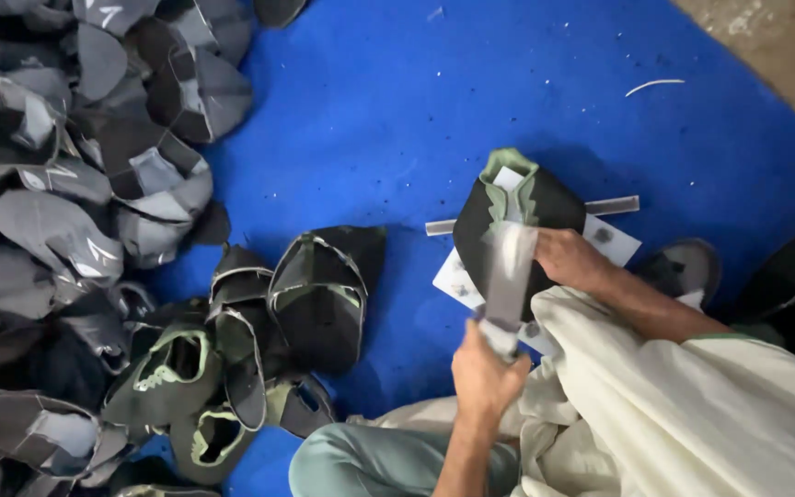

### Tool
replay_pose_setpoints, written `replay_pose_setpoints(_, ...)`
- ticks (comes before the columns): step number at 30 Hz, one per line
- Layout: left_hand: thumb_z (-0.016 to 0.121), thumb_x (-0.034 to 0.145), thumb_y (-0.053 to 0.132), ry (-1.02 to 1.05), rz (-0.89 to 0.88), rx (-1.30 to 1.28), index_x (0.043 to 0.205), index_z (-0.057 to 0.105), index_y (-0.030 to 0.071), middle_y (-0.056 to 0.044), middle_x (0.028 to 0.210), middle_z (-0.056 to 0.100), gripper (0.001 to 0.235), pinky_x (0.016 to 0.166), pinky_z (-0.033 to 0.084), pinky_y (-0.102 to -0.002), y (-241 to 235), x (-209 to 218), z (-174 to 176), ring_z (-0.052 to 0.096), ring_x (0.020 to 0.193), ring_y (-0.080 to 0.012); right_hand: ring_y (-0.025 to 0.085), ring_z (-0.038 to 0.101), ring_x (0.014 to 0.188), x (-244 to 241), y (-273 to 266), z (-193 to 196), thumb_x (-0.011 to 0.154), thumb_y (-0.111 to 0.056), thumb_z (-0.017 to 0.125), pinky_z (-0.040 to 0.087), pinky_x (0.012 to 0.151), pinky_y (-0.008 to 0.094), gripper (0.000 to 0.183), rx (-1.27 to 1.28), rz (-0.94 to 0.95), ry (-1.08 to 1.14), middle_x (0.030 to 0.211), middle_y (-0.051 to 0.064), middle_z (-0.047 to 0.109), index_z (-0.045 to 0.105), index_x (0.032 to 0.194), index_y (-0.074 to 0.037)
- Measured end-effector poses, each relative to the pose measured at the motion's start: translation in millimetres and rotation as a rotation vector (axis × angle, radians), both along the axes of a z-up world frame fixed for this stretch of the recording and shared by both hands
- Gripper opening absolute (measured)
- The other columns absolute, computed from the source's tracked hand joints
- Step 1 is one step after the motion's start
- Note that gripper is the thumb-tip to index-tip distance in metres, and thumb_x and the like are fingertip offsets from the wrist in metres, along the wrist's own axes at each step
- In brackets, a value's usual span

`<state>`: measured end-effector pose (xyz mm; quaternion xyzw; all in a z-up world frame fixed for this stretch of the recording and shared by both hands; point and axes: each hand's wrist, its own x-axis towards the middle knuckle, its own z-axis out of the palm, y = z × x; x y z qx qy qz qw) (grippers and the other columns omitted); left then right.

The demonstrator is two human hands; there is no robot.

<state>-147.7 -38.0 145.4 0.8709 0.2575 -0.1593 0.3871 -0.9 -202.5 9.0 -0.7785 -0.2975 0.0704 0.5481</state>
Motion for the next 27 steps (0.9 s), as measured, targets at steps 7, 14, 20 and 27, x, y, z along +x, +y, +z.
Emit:
replay_pose_setpoints(7,0.078,0.067,0.016,-0.184,0.139,-0.07,0.092,0.059,-0.001,-0.021,0.075,0.071,0.036,0.064,0.056,-0.042,7.8,-27.4,28.5,0.071,0.072,-0.0402,0.028,0.073,0.093,41.7,0.8,-17.6,0.11,-0.011,0.049,0.06,0.084,0.038,0.014,0.642,-0.184,0.76,0.108,0.019,0.074,0.058,0.103,-0.003)
replay_pose_setpoints(14,0.078,0.062,0.008,-0.657,0.301,-0.321,0.108,0.054,0.004,-0.005,0.081,0.063,0.051,0.06,0.054,-0.03,7.3,-16.2,118.3,0.061,0.063,-0.0212,0.026,0.075,0.107,43.3,6.1,-13.8,0.105,-0.002,0.048,0.06,0.09,0.036,0.016,0.274,0.012,0.581,0.113,0.019,0.075,0.06,0.097,0.003)
replay_pose_setpoints(20,0.075,0.067,0.012,-0.864,0.038,-0.164,0.101,0.05,0.012,-0.01,0.082,0.062,0.042,0.068,0.054,-0.036,5.8,-4.5,29.3,0.064,0.07,-0.0283,0.026,0.075,0.106,22.7,6.8,20.2,0.098,0.002,0.053,0.06,0.089,0.036,0.021,0.038,-0.022,0.142,0.113,0.017,0.077,0.069,0.112,0.001)
replay_pose_setpoints(27,0.08,0.068,0.019,-0.158,0.167,-0.081,0.095,0.063,0.001,-0.017,0.075,0.074,0.037,0.065,0.058,-0.04,5.0,-17.8,16.1,0.074,0.069,-0.0292,0.028,0.074,0.095,43.3,1.7,-26.2,0.113,-0.004,0.05,0.062,0.086,0.038,0.016,0.427,-0.2,0.596,0.105,0.018,0.075,0.064,0.113,0.003)
